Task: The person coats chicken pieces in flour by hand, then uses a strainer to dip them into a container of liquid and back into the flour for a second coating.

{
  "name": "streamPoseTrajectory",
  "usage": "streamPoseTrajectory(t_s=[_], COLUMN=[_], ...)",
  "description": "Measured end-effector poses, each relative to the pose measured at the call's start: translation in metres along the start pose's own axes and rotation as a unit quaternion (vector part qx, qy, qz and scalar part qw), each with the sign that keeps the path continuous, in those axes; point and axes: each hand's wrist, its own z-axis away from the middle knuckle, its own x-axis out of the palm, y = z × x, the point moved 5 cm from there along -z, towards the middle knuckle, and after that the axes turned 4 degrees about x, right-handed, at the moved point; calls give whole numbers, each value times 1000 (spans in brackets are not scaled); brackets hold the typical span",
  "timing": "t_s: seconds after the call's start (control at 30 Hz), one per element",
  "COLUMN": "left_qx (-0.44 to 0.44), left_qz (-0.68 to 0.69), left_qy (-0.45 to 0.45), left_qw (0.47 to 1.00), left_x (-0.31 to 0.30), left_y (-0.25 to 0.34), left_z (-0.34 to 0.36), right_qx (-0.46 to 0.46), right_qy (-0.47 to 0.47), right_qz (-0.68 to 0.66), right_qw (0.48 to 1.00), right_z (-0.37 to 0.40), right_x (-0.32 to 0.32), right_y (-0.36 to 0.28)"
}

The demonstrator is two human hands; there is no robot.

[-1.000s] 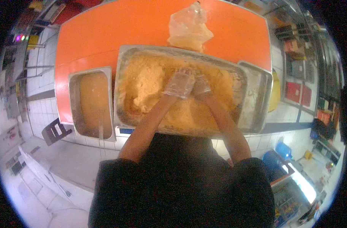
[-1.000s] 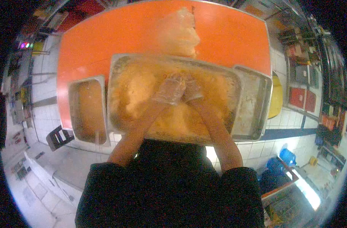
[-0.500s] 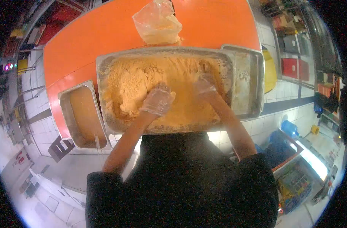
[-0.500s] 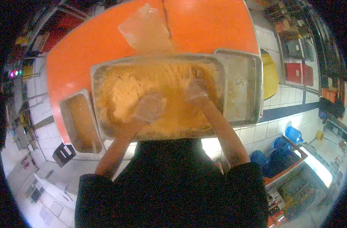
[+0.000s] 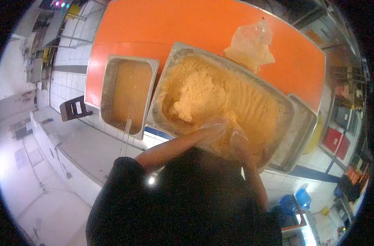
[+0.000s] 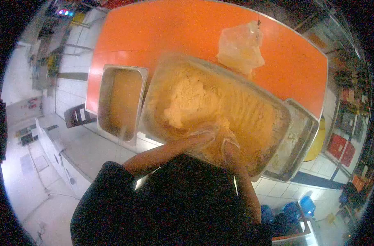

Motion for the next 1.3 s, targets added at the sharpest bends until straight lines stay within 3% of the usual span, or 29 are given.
streamPoseTrajectory(t_s=[0.1,0.13,0.17,0.2,0.23,0.27,0.3,0.33,0.4,0.43,0.47,0.53,0.57,0.63,0.67,0.7,0.73,0.77,0.8,0.87,0.93,0.97,1.03,1.07,1.1,1.13,1.17,1.27,1.3], left_qx=[-8,-14,-80,-138,-62,15,4,-9,-35,-31,-30,-24,-23,-20,-132,-235,-32,176,196,225,-5,1,74,82,-41,-161,-155,-18,27], left_qz=[-126,-122,-296,-454,-357,-246,-185,-121,-485,-483,-504,-547,-567,-587,-367,-118,-305,-467,-512,-554,-530,-527,-650,-646,-539,-398,-398,-396,-390], left_qy=[35,37,-87,-212,-93,27,107,186,168,162,144,109,94,80,154,213,144,68,5,-57,-168,-169,58,53,-145,-335,-342,-214,-168], left_qw=[991,992,948,854,928,969,977,975,857,860,851,830,818,805,908,941,941,864,836,799,831,833,754,757,828,839,837,892,905], left_x=[2,-4,-9,-16,-28,-42,-54,-67,-96,-101,-105,-111,-112,-106,-105,-95,-79,-54,-33,-2,15,21,14,16,25,40,43,46,48], left_y=[-86,-63,-22,-3,1,3,4,4,23,36,55,96,112,123,112,96,95,88,79,54,-7,1,44,46,25,7,1,-32,-41], left_z=[10,9,3,9,24,48,71,90,96,93,88,74,69,56,46,37,11,-12,-34,-79,-111,-106,-84,-81,-76,-64,-71,-107,-118], right_qx=[22,36,107,172,223,118,10,20,-30,-56,-49,-284,-280,-48,44,96,-31,-156,-153,9,26,25,33,38,41,51,67,146,119], right_qy=[94,121,67,2,-71,-100,-128,-128,-44,4,8,150,152,62,97,176,304,401,400,228,162,129,5,-13,-18,-19,-19,-66,19], right_qz=[-262,-351,-295,-225,-152,14,180,175,-62,-178,-179,-55,-53,141,-120,-382,-132,134,136,57,222,300,134,107,93,88,92,116,148], right_qw=[960,928,947,959,960,988,975,976,997,983,983,946,946,987,987,902,943,893,893,972,961,945,990,993,995,995,993,980,982], right_z=[4,10,10,12,15,7,3,-1,-12,-15,-14,-2,-2,-17,-44,-68,-71,-62,-56,-59,-55,-53,-9,4,12,14,7,-28,-20], right_x=[20,25,-13,-54,-95,-82,-67,-64,-66,-72,-73,-90,-99,-113,-61,-10,-64,-104,-103,-88,11,59,10,-3,-12,-21,-33,-71,-108], right_y=[32,38,-2,-45,-89,-100,-110,-121,-163,-170,-166,-179,-176,-146,-74,-4,-22,-49,-48,-27,28,55,21,13,11,17,28,68,55])
